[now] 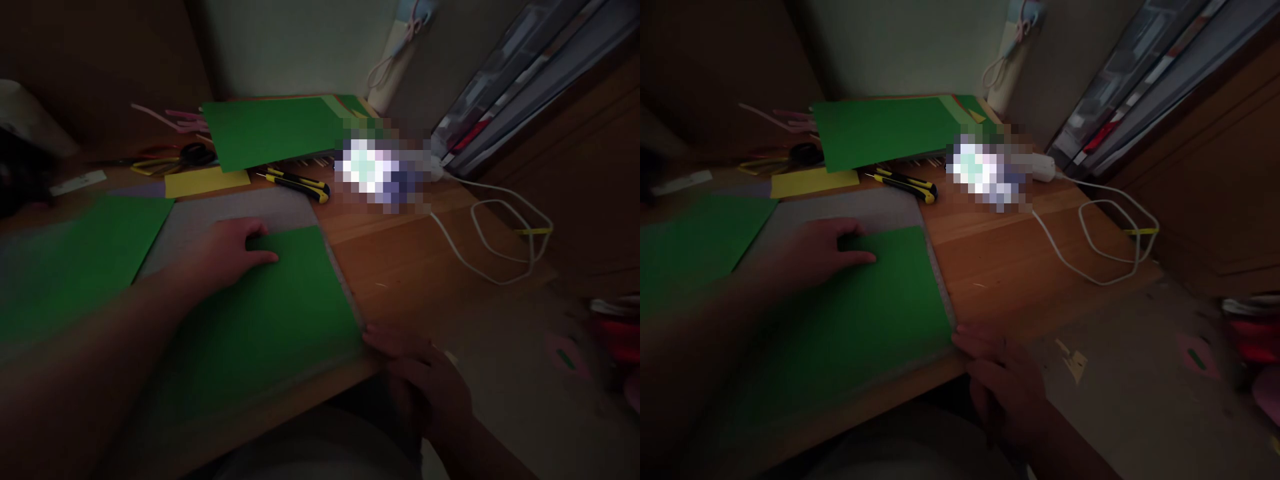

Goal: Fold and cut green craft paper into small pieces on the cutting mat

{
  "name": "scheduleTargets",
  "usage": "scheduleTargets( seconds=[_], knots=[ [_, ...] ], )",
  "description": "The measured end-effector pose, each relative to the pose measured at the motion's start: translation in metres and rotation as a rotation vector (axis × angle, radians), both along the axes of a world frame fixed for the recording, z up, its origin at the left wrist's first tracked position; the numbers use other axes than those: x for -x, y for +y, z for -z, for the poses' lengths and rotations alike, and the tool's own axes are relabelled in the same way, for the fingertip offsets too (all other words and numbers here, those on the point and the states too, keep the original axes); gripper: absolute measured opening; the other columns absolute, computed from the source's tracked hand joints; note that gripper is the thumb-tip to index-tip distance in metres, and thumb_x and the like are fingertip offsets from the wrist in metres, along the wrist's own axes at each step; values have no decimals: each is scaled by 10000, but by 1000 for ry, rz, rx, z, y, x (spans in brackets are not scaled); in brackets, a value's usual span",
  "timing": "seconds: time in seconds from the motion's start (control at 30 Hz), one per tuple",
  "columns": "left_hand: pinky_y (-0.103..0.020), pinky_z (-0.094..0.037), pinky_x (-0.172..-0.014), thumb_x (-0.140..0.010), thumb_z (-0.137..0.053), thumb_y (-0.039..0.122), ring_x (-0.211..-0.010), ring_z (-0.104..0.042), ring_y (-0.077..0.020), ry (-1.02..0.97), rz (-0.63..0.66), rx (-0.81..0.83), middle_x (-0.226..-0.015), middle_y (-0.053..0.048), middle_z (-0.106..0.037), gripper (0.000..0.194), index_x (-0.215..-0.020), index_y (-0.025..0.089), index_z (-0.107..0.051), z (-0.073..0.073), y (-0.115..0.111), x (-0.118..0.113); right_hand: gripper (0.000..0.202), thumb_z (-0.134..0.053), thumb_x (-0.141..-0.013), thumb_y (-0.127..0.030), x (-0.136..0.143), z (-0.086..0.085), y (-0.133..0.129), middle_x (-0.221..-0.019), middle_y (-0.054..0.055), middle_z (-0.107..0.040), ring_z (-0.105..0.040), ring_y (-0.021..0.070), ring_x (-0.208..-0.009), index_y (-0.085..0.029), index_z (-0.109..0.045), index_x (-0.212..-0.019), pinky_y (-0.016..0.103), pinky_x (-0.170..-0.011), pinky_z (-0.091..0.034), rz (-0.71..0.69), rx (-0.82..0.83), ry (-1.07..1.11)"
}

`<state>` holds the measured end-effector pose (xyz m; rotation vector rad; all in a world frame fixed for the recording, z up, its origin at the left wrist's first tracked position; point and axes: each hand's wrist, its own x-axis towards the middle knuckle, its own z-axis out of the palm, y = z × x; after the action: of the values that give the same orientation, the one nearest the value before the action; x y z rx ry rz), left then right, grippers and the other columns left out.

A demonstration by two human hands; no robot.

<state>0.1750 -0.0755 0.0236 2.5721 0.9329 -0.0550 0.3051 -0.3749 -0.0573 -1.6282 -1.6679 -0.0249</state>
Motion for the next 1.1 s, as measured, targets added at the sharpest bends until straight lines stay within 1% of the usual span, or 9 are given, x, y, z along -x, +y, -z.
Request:
scheduleTargets(
  seconds=[0.1, 0.2, 0.33, 0.47, 0.7, 0.83, 1.0, 1.1],
  knots=[
    [-311, -401, -674, -715, -605, 497, -799, -569, -228, -8, 5, 8, -871, -21, -636, 324, -877, 218, -579, 1, 1, 1, 176, -419, -860, -171, 0, -2, 3, -1097, 105, -690, -622, 241, -1081, -230, -559, -950, 413, -846, -560, -32, -46, 11],
    [-316, -409, -682, -721, -597, 498, -798, -573, -227, -20, 6, 24, -875, -20, -637, 324, -890, 223, -582, 2, 2, 2, 158, -436, -852, -149, 0, -8, 9, -1036, 112, -711, -625, 242, -1075, -206, -565, -922, 400, -842, -558, -52, -78, -37],
    [-324, -415, -699, -721, -600, 501, -826, -574, -237, -10, 8, 11, -905, -29, -641, 335, -903, 221, -587, 2, 2, 2, 136, -442, -855, -129, 0, -15, 13, -975, 107, -727, -646, 218, -1035, -202, -554, -879, 362, -828, -560, -31, -93, -90],
    [-324, -417, -697, -724, -597, 505, -841, -575, -241, -4, 26, 5, -919, -34, -648, 343, -909, 216, -592, 3, 3, 1, 134, -431, -854, -129, 1, -17, 15, -942, 115, -732, -659, 216, -1007, -196, -546, -869, 338, -793, -571, -30, -107, -112],
    [-319, -415, -689, -711, -613, 503, -841, -579, -242, 6, 23, -5, -916, -29, -656, 342, -897, 215, -603, 5, 6, -1, 186, -478, -783, -77, 1, -13, 16, -949, 110, -729, -665, 222, -991, -189, -576, -895, 343, -816, -570, -24, -129, -107],
    [-323, -415, -712, -706, -613, 498, -866, -582, -245, 9, 17, -8, -946, -32, -658, 348, -905, 213, -609, 5, 5, -1, 184, -487, -778, -58, 3, -12, 17, -946, 117, -725, -664, 229, -987, -179, -587, -875, 371, -829, -567, -16, -134, -111],
    [-326, -413, -718, -701, -611, 484, -858, -582, -246, 39, 0, -18, -932, -34, -658, 341, -899, 206, -614, 0, 1, -3, 157, -517, -788, -81, 7, -8, 18, -916, 87, -723, -659, 204, -977, -192, -604, -857, 339, -823, -569, 27, -180, -86],
    [-326, -413, -735, -697, -613, 470, -869, -580, -246, 53, -15, -14, -937, -33, -659, 335, -902, 205, -613, -4, -1, -5, 176, -528, -781, -108, 9, -2, 15, -932, 54, -722, -657, 204, -982, -232, -610, -876, 349, -842, -563, 56, -116, -7]
  ],
)
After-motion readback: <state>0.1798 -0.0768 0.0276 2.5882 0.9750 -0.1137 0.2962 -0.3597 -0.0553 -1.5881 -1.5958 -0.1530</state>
